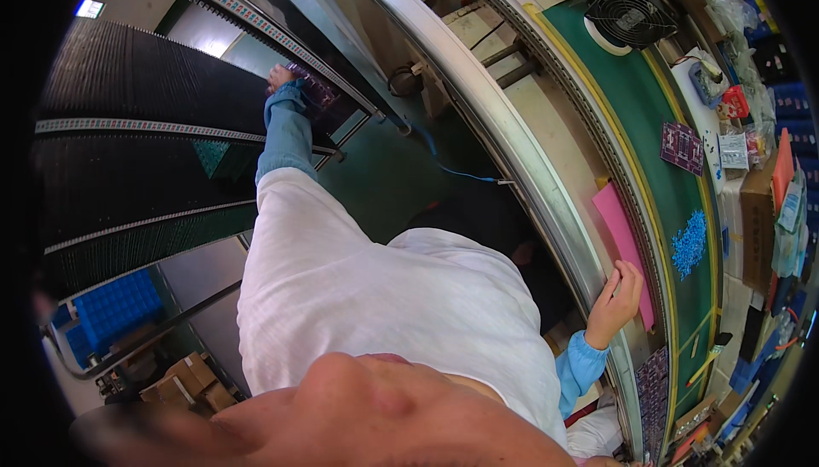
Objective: Assemble small electronic components onto a printed circuit board on an assembly line.
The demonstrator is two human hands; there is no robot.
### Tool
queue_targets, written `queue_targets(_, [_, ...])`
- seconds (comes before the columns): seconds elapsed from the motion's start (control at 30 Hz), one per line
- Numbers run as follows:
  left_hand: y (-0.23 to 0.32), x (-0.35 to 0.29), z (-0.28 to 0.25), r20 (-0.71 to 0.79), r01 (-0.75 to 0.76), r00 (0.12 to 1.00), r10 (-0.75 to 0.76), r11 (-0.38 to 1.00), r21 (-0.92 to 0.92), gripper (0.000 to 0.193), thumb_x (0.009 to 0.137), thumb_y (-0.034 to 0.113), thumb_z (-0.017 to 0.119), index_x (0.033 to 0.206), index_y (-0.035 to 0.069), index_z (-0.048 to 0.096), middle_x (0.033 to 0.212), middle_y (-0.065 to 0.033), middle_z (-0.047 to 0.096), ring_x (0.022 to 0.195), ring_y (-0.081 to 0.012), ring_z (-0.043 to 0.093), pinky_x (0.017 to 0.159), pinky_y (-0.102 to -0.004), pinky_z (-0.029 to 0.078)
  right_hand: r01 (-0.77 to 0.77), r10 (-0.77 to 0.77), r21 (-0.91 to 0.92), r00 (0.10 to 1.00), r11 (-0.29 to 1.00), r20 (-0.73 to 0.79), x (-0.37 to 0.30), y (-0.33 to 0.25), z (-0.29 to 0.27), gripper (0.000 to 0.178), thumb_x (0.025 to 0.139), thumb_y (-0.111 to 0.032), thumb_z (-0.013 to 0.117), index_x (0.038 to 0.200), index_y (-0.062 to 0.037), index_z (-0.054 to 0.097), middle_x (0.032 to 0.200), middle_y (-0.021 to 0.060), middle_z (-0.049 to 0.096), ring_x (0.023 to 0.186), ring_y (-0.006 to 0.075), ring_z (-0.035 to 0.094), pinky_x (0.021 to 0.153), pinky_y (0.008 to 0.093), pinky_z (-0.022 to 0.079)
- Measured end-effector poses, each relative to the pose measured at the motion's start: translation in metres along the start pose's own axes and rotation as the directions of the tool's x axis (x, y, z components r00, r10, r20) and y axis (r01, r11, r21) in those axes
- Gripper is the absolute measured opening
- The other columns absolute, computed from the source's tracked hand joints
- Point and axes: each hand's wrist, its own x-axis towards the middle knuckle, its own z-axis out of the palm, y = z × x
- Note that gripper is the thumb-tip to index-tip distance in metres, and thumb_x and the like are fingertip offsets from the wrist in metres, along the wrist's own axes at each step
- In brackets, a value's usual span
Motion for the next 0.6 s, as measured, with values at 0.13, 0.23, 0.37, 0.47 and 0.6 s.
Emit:
queue_targets(0.13, [0.012, 0.012, 0.006, 0.334, -0.087, 0.941, 0.049, 0.991, 0.098, 0.048, 0.095, 0.046, 0.064, 0.132, 0.014, 0.063, 0.136, -0.0133, 0.064, 0.13, -0.0362, 0.058, 0.109, -0.0587, 0.042, -0.001, 0.004, -0.085, 1.0, 0.996, 0.031, 0.002, -0.007, 0.002, 0.015, 0.102, -0.005, 0.057, 0.11, 0.001, 0.068, 0.11, 0.0175, 0.067, 0.104, 0.0366, 0.067, 0.09, 0.0432, 0.053])
queue_targets(0.23, [0.009, 0.013, 0.003, 0.372, -0.13, 0.924, 0.083, 0.986, 0.102, 0.053, 0.095, 0.053, 0.065, 0.132, 0.016, 0.063, 0.136, -0.0121, 0.065, 0.13, -0.0359, 0.059, 0.107, -0.0601, 0.043, 0.006, -0.002, -0.087, 0.999, 0.996, 0.05, 0.005, -0.009, 0.003, 0.015, 0.102, -0.005, 0.056, 0.11, 0.0013, 0.067, 0.108, 0.0179, 0.067, 0.102, 0.0366, 0.067, 0.088, 0.0433, 0.053])
queue_targets(0.37, [-0.004, -0.002, -0.001, 0.4, -0.143, 0.912, 0.094, 0.985, 0.095, 0.057, 0.097, 0.059, 0.06, 0.138, 0.021, 0.061, 0.139, -0.0119, 0.063, 0.132, -0.0346, 0.057, 0.106, -0.0607, 0.043, -0.002, 0.005, -0.079, 0.999, 0.997, 0.036, 0.005, -0.01, 0.004, 0.015, 0.103, -0.005, 0.055, 0.109, 0.0016, 0.067, 0.107, 0.018, 0.067, 0.1, 0.0369, 0.066, 0.087, 0.0434, 0.053])
queue_targets(0.47, [-0.006, -0.027, -0.005, 0.421, -0.143, 0.902, 0.092, 0.985, 0.091, 0.066, 0.097, 0.067, 0.056, 0.146, 0.023, 0.056, 0.139, -0.0127, 0.064, 0.132, -0.0342, 0.058, 0.106, -0.0596, 0.044, -0.003, 0.006, -0.079, 0.999, 0.997, 0.037, 0.004, -0.011, 0.004, 0.015, 0.103, -0.005, 0.055, 0.109, 0.0016, 0.067, 0.107, 0.0182, 0.067, 0.1, 0.0369, 0.066, 0.086, 0.0432, 0.053])
queue_targets(0.6, [-0.016, -0.062, -0.022, 0.42, -0.216, 0.884, 0.206, 0.976, -0.024, 0.095, 0.086, 0.079, 0.062, 0.159, 0.024, 0.039, 0.14, -0.0166, 0.064, 0.135, -0.0386, 0.056, 0.111, -0.0648, 0.037, 0.003, -0.001, -0.081, 1.0, 0.997, 0.028, 0.002, -0.007, 0.004, 0.015, 0.103, -0.006, 0.055, 0.109, 0.0014, 0.067, 0.107, 0.0181, 0.067, 0.1, 0.0366, 0.066, 0.086, 0.0428, 0.053])
